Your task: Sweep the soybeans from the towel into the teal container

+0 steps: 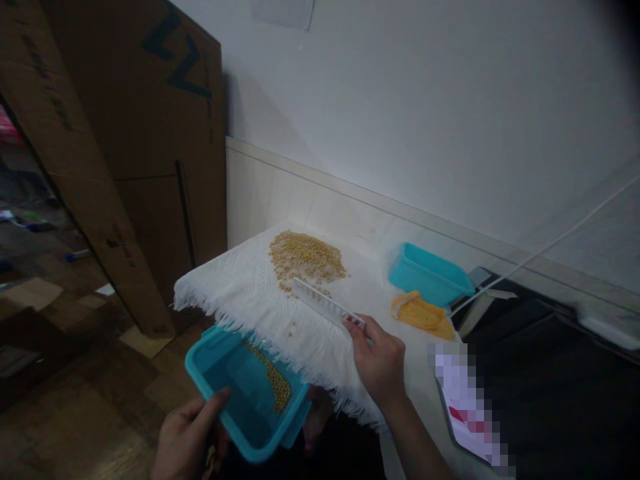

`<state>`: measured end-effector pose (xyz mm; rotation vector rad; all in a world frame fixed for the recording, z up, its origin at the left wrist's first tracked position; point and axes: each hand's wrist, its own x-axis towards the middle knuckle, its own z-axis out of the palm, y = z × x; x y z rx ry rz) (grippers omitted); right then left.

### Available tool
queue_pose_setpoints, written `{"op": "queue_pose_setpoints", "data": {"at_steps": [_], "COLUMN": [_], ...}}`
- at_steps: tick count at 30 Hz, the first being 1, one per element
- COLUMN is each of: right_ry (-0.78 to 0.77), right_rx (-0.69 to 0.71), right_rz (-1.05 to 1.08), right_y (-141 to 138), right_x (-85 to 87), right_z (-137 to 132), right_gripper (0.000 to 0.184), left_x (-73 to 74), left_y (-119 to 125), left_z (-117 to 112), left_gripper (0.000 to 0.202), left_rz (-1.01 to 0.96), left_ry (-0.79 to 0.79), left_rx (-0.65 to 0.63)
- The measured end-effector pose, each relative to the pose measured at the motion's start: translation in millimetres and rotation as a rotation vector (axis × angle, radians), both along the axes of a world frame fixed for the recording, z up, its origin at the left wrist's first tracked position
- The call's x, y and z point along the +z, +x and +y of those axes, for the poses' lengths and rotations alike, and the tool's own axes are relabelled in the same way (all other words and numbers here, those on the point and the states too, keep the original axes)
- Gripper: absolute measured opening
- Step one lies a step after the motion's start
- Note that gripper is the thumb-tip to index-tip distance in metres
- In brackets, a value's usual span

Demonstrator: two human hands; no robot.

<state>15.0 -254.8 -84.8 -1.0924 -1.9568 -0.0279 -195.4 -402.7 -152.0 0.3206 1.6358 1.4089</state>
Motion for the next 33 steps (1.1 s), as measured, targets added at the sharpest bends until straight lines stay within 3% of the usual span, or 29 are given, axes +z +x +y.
{"op": "queue_pose_setpoints", "data": {"at_steps": [10,24,33], "right_ry": [-0.066,-0.219,-0.365], "right_rx": [0.042,0.185,0.284], "right_rz": [0.044,0.108,0.214], "right_y": [-7,-23,-22], "right_x": [2.8,5.0,5.0], "right_z": [4,13,10], "right_gripper": [0.017,0.014,0.014], "left_x": [0.0,-11.3,-5.4], "left_y": [-4,-16,-18], "left_z": [-1,0,2], "left_gripper": [0.050,0.050,0.045], "left_rz": [0.059,0.163,0.090], "left_ry": [-0.012,0.009,0.059], "left_rx": [-0.002,-0.027,-0.003]}}
